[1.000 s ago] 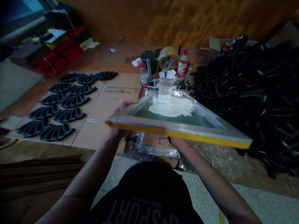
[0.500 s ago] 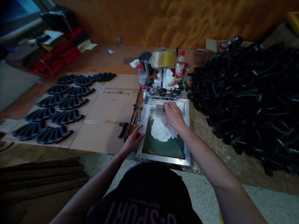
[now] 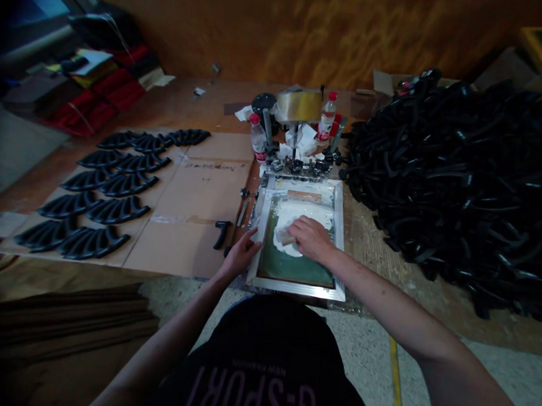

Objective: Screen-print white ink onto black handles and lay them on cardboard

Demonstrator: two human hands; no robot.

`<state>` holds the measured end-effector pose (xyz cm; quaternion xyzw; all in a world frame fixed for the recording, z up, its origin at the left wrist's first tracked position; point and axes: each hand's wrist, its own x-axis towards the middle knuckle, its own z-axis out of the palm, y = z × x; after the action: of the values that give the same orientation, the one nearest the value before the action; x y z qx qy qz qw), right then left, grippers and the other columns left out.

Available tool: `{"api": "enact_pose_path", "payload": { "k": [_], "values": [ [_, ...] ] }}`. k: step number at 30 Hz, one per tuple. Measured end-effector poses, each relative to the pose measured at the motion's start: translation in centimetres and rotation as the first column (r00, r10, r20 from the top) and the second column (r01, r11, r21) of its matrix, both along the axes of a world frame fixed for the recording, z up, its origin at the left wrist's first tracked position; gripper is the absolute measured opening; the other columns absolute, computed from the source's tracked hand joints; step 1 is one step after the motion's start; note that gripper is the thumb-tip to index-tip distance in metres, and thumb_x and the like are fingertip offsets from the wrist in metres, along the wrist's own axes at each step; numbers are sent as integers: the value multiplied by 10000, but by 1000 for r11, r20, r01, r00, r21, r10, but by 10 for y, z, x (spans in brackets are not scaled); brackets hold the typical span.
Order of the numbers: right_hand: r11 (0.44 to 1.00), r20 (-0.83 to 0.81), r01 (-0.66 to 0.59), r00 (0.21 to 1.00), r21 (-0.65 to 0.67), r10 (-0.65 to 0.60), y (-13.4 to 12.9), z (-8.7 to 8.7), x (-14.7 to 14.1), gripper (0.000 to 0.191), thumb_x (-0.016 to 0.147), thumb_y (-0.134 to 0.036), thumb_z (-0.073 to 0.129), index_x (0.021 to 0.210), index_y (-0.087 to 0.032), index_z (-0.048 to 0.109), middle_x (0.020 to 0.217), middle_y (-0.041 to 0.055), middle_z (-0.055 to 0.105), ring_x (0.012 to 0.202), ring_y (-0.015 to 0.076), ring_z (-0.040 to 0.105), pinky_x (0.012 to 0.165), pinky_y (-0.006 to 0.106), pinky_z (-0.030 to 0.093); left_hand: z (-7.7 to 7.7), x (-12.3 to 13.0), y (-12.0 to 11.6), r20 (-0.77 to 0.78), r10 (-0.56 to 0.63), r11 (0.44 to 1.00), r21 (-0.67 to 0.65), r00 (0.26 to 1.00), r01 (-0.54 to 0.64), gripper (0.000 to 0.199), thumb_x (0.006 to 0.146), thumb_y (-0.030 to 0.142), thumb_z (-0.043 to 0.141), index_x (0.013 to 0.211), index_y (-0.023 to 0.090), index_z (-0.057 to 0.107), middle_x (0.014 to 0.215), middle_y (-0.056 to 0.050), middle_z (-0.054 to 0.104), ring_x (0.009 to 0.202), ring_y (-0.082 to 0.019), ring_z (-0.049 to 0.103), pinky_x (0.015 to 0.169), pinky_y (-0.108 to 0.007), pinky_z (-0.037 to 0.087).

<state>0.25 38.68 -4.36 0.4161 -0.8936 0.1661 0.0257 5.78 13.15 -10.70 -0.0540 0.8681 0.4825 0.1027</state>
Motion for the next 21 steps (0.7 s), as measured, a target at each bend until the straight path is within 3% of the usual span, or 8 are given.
{"api": "enact_pose_path", "payload": {
  "k": [4, 8, 12, 15, 17, 18, 20, 21],
  "values": [
    [997, -4, -75, 997, -23, 75, 5, -14, 14, 272, 773, -66, 513, 978, -177, 653, 880, 77, 663, 868, 218, 550, 755, 322, 414, 0, -1, 1, 22, 44, 998, 47, 999, -45, 560, 859, 412, 552, 1382, 219, 493, 713, 16, 594, 620, -122, 536, 583, -222, 392],
    [994, 20, 95, 995, -46, -94, -5, 6, -18, 290, 841, -189, 577, 1122, -214, 644, 965, 58, 689, 907, 215, 588, 797, 323, 447, 13, -2, -1, 40, 52, 988, 147, 998, -57, 601, 828, 402, 601, 1388, 213, 486, 654, 40, 545, 577, -106, 503, 560, -210, 383],
    [929, 22, 351, 936, -116, -351, 2, 44, -73, 509, 843, -293, 632, 1343, -253, 546, 1092, 65, 689, 942, 227, 613, 816, 339, 475, 54, -5, -5, 89, 25, 932, 358, 996, -56, 650, 842, 497, 575, 1410, 207, 452, 640, 47, 530, 535, -94, 464, 505, -197, 349],
    [781, 69, 565, 819, -268, -569, 46, 57, -96, 364, 881, -303, 571, 1227, -212, 642, 942, 54, 717, 787, 194, 634, 740, 308, 492, 96, -14, -1, 62, 109, 874, 470, 992, -125, 575, 858, 616, 491, 1195, 170, 626, 644, 23, 541, 536, -92, 472, 485, -197, 350],
    [644, 127, 690, 708, -330, -694, 79, 50, -97, 291, 912, -259, 500, 1103, -142, 686, 820, 45, 716, 698, 169, 616, 677, 278, 497, 121, -26, 5, -21, 178, 833, 535, 984, -140, 588, 870, 664, 420, 1054, 166, 671, 667, 5, 557, 554, -96, 496, 486, -201, 369],
    [605, 154, 727, 672, -325, -724, 90, 41, -93, 308, 923, -256, 459, 1048, -91, 687, 785, 42, 711, 675, 148, 598, 655, 253, 496, 131, -33, 8, -80, 207, 810, 573, 975, -125, 586, 878, 667, 399, 1030, 170, 670, 707, -7, 581, 585, -103, 523, 503, -206, 394],
    [607, 198, 744, 663, -278, -722, 97, 18, -78, 392, 929, -298, 402, 931, -12, 670, 739, 28, 693, 643, 108, 552, 617, 201, 489, 145, -51, 15, -193, 228, 770, 636, 955, -55, 542, 895, 639, 399, 1061, 187, 649, 827, -30, 629, 680, -121, 580, 562, -220, 453],
    [641, 214, 727, 686, -247, -695, 92, 4, -67, 388, 925, -329, 411, 851, -49, 669, 732, 22, 688, 643, 98, 541, 616, 189, 488, 151, -60, 17, -233, 228, 759, 651, 946, -23, 525, 903, 622, 398, 1089, 193, 635, 865, -37, 639, 714, -128, 598, 583, -226, 472]
  ]
}}
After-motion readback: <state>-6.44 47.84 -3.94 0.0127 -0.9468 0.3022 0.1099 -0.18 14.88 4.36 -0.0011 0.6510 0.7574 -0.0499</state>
